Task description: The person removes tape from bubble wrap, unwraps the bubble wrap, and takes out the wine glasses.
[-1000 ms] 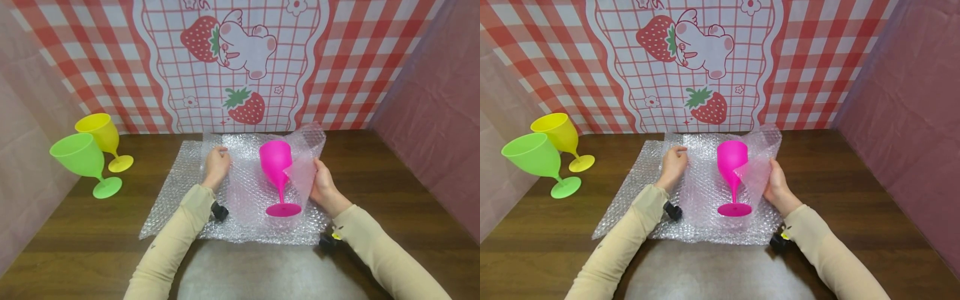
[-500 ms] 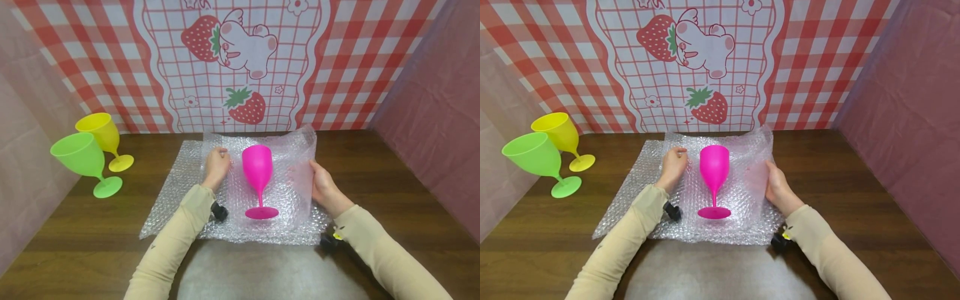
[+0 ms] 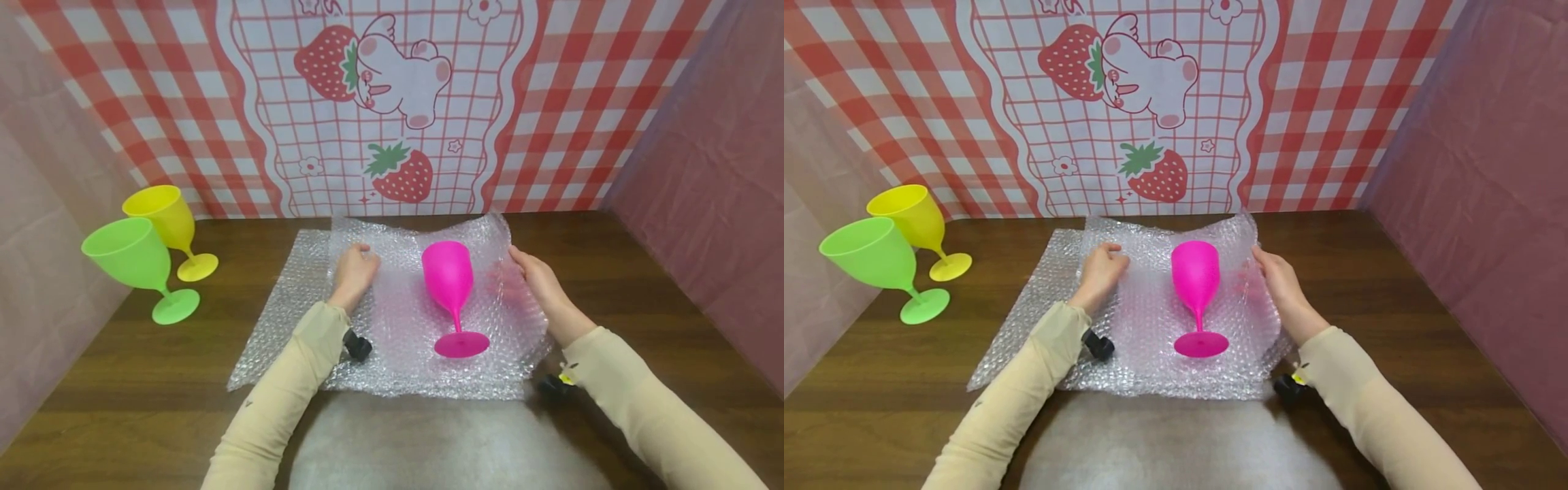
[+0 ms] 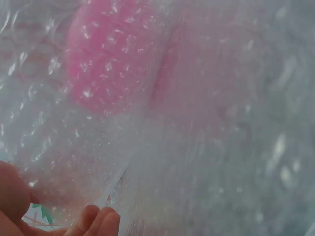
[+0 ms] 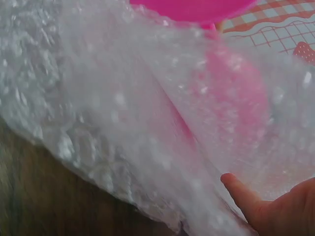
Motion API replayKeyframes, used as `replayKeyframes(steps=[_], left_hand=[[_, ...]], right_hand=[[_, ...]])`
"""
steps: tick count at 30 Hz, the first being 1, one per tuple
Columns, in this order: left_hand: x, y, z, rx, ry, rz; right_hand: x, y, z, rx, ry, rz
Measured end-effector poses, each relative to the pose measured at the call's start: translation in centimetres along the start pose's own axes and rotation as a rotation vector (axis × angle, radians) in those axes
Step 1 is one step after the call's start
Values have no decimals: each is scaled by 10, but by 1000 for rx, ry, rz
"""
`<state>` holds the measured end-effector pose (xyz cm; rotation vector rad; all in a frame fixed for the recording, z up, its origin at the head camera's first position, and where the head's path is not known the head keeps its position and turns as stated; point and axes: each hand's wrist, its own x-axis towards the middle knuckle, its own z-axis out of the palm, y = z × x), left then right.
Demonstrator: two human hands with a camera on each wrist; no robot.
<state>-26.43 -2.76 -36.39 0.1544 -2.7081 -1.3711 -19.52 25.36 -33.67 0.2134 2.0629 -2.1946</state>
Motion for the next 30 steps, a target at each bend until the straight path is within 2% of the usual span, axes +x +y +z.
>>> replayKeyframes(steps=[1,3,5,7,10,14,22,27,30], left_hand=[[0,0,0,6,-7,-2],[0,0,0,10,-21,-2],[0,-1,0,13,-28,3],[0,-1,0,15,-32,13],[-1,-1,-1,17,-42,31],[-2,-1,-3,41,-81,50],[-1,1,-8,122,-156,93],[2,-1,-7,253,-181,166],[2,-1,-7,318,-190,205]], right_hand=[[2,-3,0,-40,20,27],[5,-7,-2,-147,66,18],[5,-5,-4,-279,106,-61],[6,-4,-7,-364,139,-151],[6,-1,-13,-460,173,-268],[6,1,-21,-498,157,-323],[6,4,-28,-553,156,-258],[5,6,-29,-559,142,-173],[4,7,-30,-521,131,-122]])
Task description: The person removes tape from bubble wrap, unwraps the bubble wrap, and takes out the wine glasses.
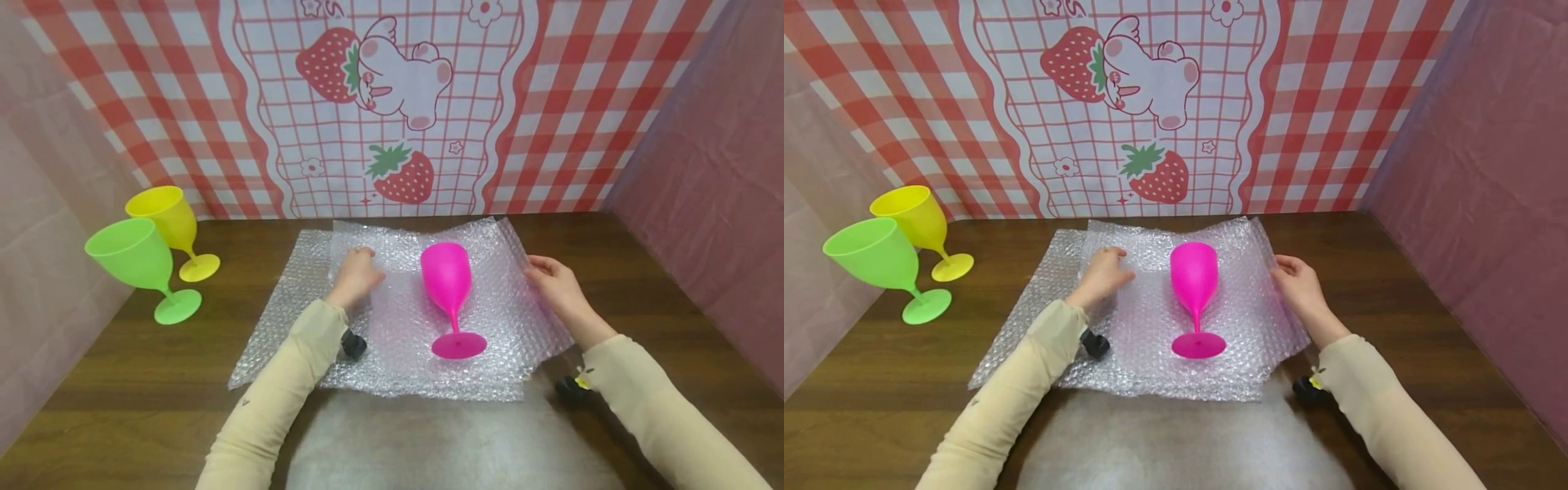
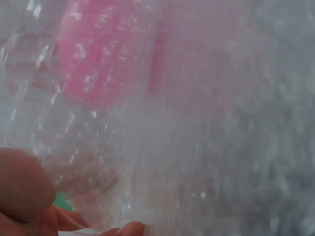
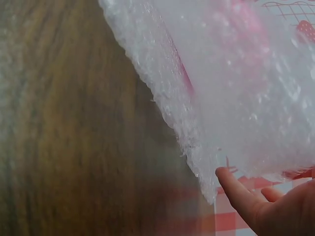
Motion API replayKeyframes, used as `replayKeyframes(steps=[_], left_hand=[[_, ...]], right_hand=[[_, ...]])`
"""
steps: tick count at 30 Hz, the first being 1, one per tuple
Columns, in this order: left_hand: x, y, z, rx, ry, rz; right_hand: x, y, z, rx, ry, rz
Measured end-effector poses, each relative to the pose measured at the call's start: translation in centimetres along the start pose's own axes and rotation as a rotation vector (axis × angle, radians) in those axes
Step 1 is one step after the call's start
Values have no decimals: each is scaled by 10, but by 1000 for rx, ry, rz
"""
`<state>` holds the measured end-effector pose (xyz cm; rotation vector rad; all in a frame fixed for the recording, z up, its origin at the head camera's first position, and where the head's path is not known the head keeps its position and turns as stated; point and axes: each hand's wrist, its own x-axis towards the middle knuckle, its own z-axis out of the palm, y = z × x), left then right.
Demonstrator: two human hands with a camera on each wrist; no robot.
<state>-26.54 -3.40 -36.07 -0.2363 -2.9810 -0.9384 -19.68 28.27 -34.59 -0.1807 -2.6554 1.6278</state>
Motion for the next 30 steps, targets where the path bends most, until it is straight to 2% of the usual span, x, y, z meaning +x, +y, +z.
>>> replayKeyframes(steps=[3,5,9,12,16,18,21,24,28,30], left_hand=[[-1,2,0,27,3,18],[-2,5,1,78,15,47],[-4,13,1,257,59,123],[-8,22,0,357,96,141],[-16,38,-4,380,120,141],[-21,46,-6,346,104,150],[-25,57,-7,251,38,147],[-28,64,-5,54,-66,103],[-31,68,0,-291,-190,3],[-32,69,5,-391,-225,-46]], right_hand=[[-2,0,0,78,-24,37],[-2,0,0,153,-43,55],[-4,-1,0,293,-78,75],[-5,-3,0,401,-106,76],[-8,-5,0,505,-134,60],[-9,-7,0,535,-141,50],[-10,-9,1,568,-144,44],[-12,-11,2,570,-144,47],[-13,-13,2,515,-137,48],[-14,-14,3,487,-134,43]])
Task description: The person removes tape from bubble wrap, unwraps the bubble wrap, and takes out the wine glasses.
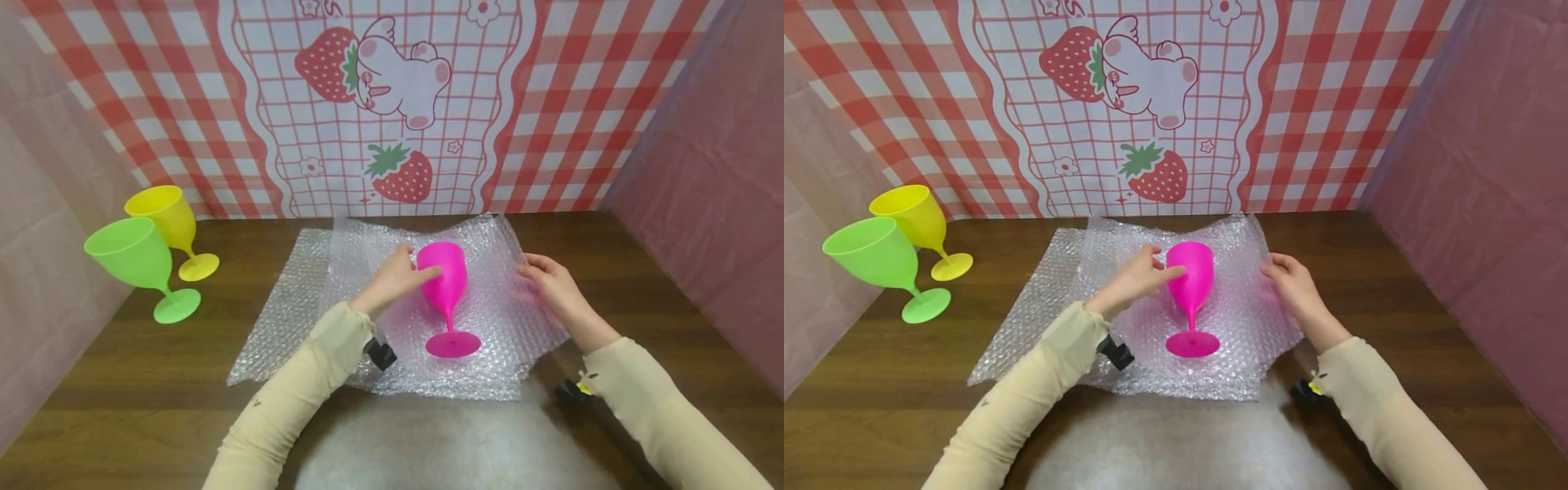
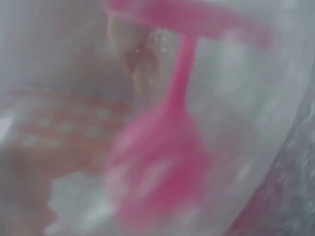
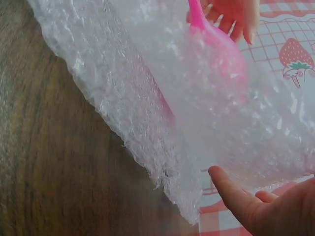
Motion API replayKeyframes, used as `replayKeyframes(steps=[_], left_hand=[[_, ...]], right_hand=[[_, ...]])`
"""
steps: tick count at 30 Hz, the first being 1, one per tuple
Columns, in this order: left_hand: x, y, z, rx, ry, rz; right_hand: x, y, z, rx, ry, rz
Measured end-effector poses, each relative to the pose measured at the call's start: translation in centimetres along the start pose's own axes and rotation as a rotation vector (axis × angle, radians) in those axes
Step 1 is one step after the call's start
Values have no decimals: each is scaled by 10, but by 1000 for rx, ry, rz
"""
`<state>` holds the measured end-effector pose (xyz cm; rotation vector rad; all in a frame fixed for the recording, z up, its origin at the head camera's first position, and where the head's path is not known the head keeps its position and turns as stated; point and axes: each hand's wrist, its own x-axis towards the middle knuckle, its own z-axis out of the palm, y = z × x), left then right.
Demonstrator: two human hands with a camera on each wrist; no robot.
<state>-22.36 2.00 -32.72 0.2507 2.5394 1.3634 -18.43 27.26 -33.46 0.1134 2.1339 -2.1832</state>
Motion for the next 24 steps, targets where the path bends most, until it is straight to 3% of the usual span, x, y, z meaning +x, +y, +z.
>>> replayKeyframes(steps=[2,10,14,19,24], left_hand=[[2,-2,5,-38,-15,-23],[6,-8,19,15,-7,-19],[8,-10,21,-30,-1,-6],[10,-11,21,-116,4,-35],[10,-14,21,-163,14,-48]], right_hand=[[0,0,1,-15,1,-7],[-1,0,2,-46,3,-26],[-2,1,2,-54,12,-39],[-2,2,2,-86,22,-49],[-2,4,1,-215,41,-38]])
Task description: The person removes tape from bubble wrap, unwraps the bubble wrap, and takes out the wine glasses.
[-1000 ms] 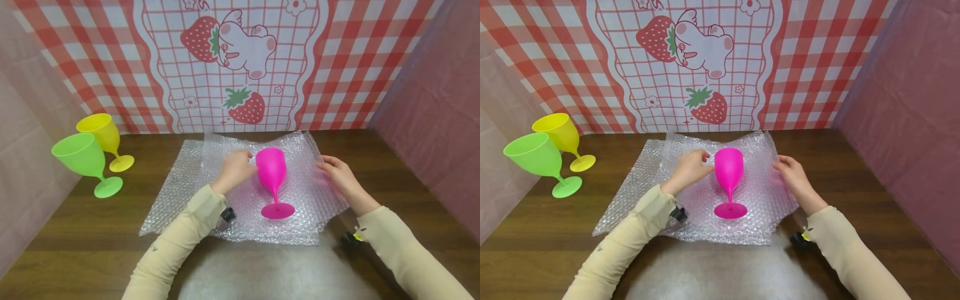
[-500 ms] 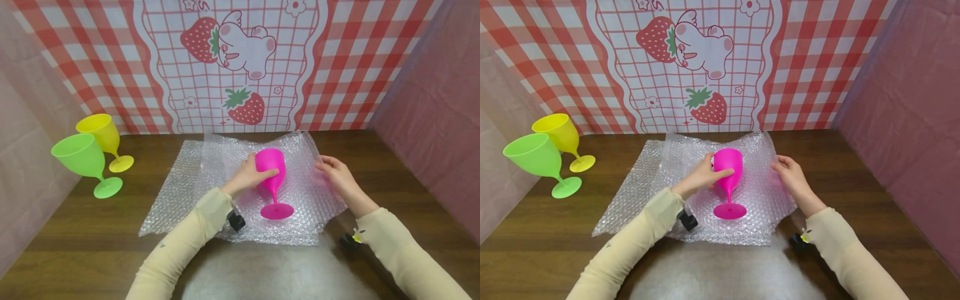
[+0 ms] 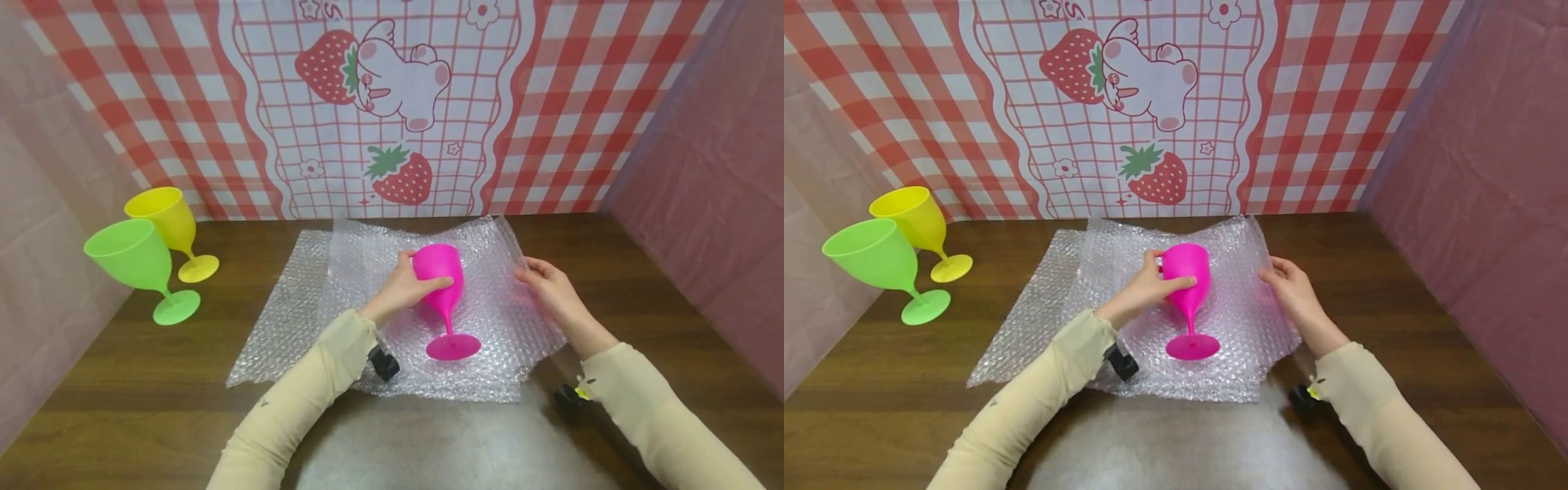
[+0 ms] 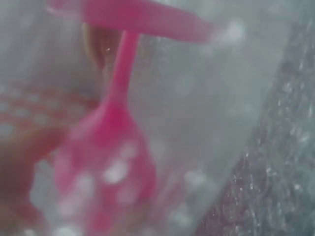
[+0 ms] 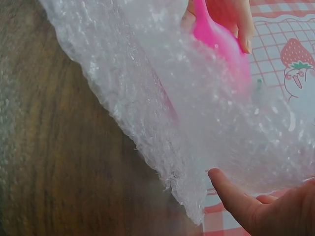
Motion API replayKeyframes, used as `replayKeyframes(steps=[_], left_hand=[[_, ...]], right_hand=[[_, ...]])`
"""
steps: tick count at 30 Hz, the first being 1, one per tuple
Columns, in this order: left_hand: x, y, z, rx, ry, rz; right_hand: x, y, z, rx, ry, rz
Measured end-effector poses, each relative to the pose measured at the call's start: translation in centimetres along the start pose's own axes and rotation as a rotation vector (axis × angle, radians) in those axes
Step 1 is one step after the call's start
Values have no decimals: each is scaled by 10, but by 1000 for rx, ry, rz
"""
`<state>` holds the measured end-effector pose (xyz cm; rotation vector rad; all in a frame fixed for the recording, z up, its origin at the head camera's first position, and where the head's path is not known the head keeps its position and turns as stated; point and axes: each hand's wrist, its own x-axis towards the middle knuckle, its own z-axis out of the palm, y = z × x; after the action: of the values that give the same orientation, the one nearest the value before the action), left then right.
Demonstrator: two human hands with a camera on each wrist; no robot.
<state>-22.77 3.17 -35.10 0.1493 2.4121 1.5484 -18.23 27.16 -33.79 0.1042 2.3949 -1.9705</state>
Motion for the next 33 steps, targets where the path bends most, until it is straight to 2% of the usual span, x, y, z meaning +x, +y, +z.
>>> replayKeyframes(steps=[5,8,12,20,26,29,33], left_hand=[[-3,-1,-3,-50,17,16],[-6,0,-4,-113,28,23],[-8,4,-6,-152,68,42],[-17,10,-17,-194,131,144],[-23,14,-27,-231,190,200],[-25,14,-32,-240,215,242],[-27,15,-40,-247,250,290]], right_hand=[[0,2,-1,-120,4,1],[0,3,-4,-103,-9,6],[0,3,-5,-74,-24,-2],[0,4,-4,-79,-40,9],[0,7,-4,-128,-43,45],[-1,8,-5,-52,-62,70],[-2,8,-8,118,-87,75]])
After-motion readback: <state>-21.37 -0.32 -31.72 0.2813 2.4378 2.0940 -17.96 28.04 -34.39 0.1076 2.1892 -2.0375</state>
